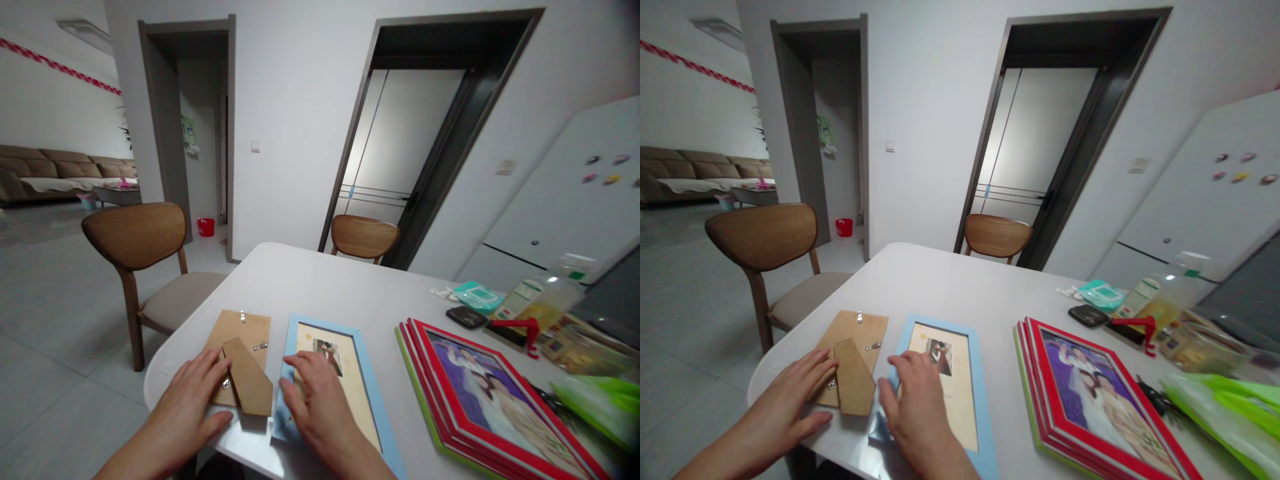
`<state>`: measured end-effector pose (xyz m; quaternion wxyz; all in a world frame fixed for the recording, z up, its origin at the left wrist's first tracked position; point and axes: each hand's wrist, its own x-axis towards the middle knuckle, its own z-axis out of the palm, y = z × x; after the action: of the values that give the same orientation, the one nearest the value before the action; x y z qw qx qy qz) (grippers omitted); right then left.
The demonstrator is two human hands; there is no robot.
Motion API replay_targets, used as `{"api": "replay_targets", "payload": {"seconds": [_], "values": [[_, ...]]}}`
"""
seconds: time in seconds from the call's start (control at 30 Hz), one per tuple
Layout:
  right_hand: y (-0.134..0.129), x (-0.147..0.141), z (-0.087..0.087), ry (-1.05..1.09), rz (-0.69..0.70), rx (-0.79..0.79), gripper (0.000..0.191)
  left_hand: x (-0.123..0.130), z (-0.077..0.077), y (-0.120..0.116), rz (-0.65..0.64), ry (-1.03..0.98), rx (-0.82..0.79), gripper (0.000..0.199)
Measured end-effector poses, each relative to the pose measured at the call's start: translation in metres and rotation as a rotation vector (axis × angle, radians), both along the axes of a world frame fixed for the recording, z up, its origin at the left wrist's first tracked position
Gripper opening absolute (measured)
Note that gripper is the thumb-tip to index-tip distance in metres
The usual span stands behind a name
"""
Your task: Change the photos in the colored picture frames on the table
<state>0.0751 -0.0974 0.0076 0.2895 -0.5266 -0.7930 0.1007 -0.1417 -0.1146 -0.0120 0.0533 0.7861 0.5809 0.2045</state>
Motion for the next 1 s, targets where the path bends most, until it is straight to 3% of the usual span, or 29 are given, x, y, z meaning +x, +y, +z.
{"api": "replay_targets", "payload": {"seconds": [0.13, 0.27, 0.43, 0.6, 0.8, 1.0], "values": [[-0.003, -0.056, -0.004, -0.1, 0.099, -0.037, 0.04, -0.036, -0.021, -0.005, -0.004, 0.007, 0.036, 0.053], [-0.002, -0.07, -0.009, 0.014, 0.144, -0.096, 0.04, -0.044, -0.029, -0.016, -0.117, -0.015, 0.103, 0.058], [-0.018, -0.034, 0.014, 0.145, 0.237, -0.118, 0.041, -0.024, -0.008, -0.019, -0.229, -0.067, 0.243, 0.046], [-0.027, 0.031, 0.033, 0.132, 0.151, -0.05, 0.04, 0.041, 0.018, -0.01, -0.341, -0.126, 0.264, 0.043], [-0.021, 0.091, 0.01, 0.111, -0.103, -0.247, 0.03, 0.115, 0.001, 0.006, -0.454, -0.149, 0.03, 0.037], [-0.021, 0.091, -0.015, -0.047, -0.136, -0.228, 0.04, 0.119, -0.006, 0.008, -0.419, -0.189, 0.001, 0.027]]}}
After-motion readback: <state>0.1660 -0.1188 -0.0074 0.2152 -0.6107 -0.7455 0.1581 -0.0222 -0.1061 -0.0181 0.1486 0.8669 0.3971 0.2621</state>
